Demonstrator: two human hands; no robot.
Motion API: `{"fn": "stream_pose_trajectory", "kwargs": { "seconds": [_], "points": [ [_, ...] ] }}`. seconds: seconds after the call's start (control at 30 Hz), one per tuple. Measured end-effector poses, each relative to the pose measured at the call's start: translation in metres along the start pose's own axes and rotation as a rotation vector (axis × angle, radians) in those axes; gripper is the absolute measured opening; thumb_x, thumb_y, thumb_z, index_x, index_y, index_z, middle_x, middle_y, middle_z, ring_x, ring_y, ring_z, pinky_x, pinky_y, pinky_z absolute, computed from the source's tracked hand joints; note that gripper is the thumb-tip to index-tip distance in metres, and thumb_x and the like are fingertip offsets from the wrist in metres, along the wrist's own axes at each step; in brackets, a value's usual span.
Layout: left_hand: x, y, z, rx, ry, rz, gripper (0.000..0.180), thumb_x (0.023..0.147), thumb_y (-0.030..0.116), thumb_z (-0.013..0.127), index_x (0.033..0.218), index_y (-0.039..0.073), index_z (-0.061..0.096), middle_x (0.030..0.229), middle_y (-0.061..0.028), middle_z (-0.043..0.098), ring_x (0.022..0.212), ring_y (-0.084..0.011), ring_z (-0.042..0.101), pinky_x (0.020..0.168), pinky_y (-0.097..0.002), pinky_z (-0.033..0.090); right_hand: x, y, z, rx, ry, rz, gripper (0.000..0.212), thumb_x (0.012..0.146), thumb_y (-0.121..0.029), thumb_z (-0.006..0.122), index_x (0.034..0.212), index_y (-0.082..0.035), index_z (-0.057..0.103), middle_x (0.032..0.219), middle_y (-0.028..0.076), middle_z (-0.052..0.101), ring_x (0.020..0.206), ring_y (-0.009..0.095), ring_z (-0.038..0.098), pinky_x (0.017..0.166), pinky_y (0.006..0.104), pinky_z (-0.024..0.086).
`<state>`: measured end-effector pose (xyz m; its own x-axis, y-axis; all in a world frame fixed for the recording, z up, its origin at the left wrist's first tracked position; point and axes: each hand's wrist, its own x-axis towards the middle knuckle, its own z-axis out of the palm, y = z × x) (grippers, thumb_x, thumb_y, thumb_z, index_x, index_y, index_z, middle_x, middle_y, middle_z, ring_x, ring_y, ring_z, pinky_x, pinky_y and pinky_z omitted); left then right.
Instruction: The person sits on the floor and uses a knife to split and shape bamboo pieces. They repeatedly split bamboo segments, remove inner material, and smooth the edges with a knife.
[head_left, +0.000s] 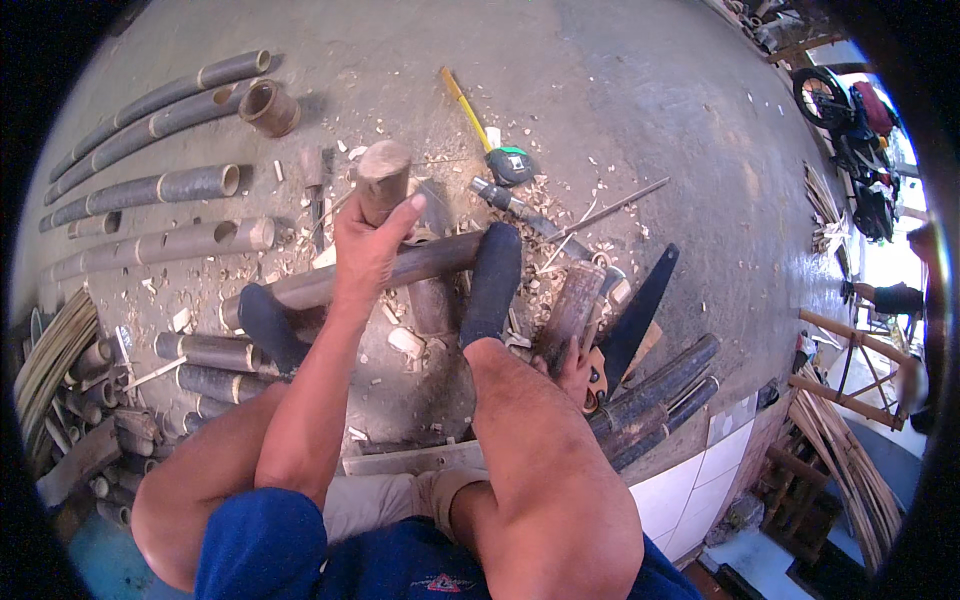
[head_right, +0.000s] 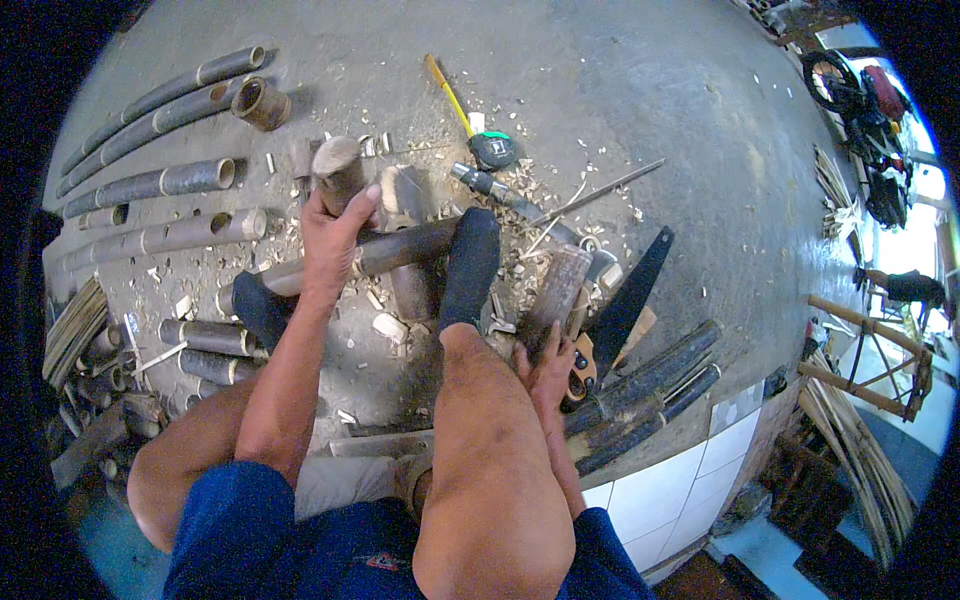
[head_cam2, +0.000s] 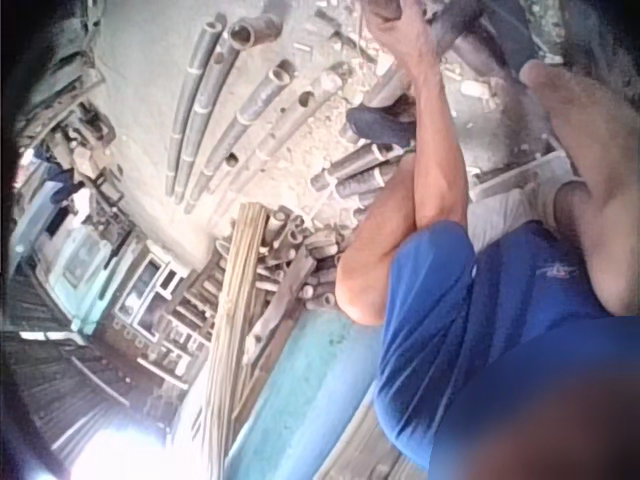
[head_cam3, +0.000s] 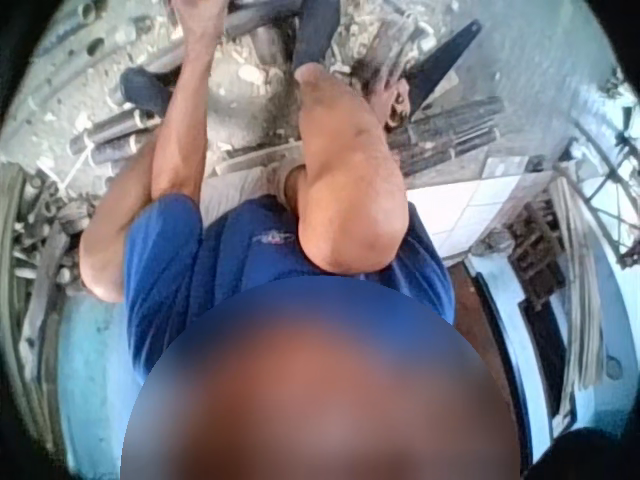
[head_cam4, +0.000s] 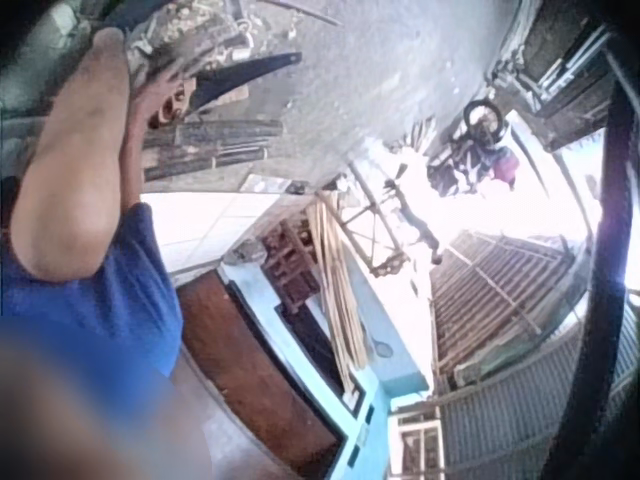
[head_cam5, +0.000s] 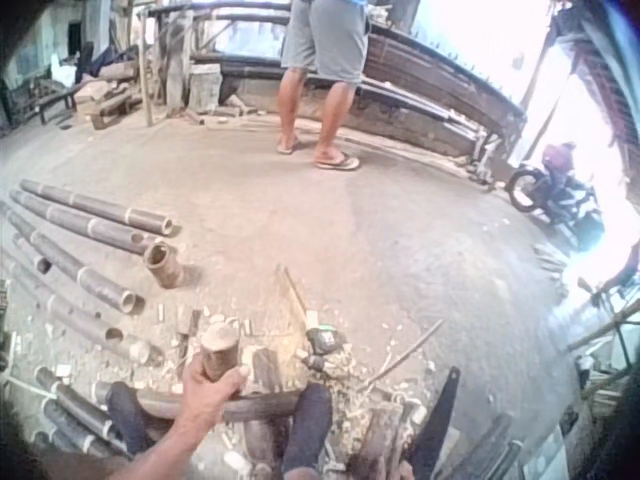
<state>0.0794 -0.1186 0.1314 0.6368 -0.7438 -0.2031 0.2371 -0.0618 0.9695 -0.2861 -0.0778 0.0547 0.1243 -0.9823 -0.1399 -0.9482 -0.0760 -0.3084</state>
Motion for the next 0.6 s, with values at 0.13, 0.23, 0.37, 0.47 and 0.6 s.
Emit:
{"fn": "stream_pose_trajectory", "kwargs": {
  "seconds": [0.13,0.23,0.37,0.47,0.6],
  "points": [
    [-0.001,0.001,0.006,0.144,-0.075,0.12,0.038,0.084,0.027,0.083,0.108,0.003,0.067,0.084,-0.0008,0.067,0.072,-0.0095,0.058,0.067,-0.0273,0.049,-0.047,0.003,-0.004,0.112,-0.043,0.209,0.084,0.083,-0.041,0.077,0.146,0.0,0.041,0.124,0.026,0.059,0.112,0.042,0.061,0.1,0.0484,0.048],
    [-0.004,-0.007,-0.004,0.712,-0.153,0.241,0.038,0.079,0.023,0.082,0.108,0.006,0.066,0.089,-0.0077,0.069,0.082,-0.0239,0.064,0.077,-0.0389,0.053,-0.047,0.009,-0.027,0.27,-0.008,0.239,0.086,0.083,-0.041,0.077,0.148,0.001,0.039,0.125,0.026,0.059,0.113,0.041,0.061,0.101,0.048,0.047],
    [-0.013,-0.037,-0.025,1.244,-0.37,0.362,0.048,0.066,0.012,0.079,0.11,0.008,0.063,0.109,-0.0127,0.066,0.109,-0.037,0.06,0.087,-0.048,0.054,-0.03,0.026,-0.057,0.585,0.062,0.243,0.088,0.084,-0.04,0.078,0.15,0.001,0.036,0.127,0.026,0.058,0.115,0.041,0.06,0.101,0.0475,0.047],
    [-0.023,-0.063,-0.04,1.407,-0.448,0.391,0.05,0.063,0.009,0.078,0.11,0.009,0.06,0.117,-0.0108,0.065,0.114,-0.0361,0.056,0.09,-0.0456,0.053,-0.021,0.042,-0.066,0.788,0.081,0.229,0.09,0.084,-0.039,0.079,0.151,0.001,0.034,0.129,0.025,0.058,0.116,0.041,0.06,0.102,0.0471,0.047],
    [-0.025,-0.078,-0.047,1.346,-0.388,0.475,0.042,0.068,0.01,0.075,0.107,0.009,0.059,0.114,-0.009,0.064,0.112,-0.0326,0.056,0.09,-0.0441,0.053,-0.004,0.044,-0.066,0.981,0.095,0.196,0.093,0.084,-0.038,0.08,0.153,0.002,0.031,0.131,0.025,0.057,0.118,0.041,0.059,0.102,0.0466,0.047]
  ]
}}
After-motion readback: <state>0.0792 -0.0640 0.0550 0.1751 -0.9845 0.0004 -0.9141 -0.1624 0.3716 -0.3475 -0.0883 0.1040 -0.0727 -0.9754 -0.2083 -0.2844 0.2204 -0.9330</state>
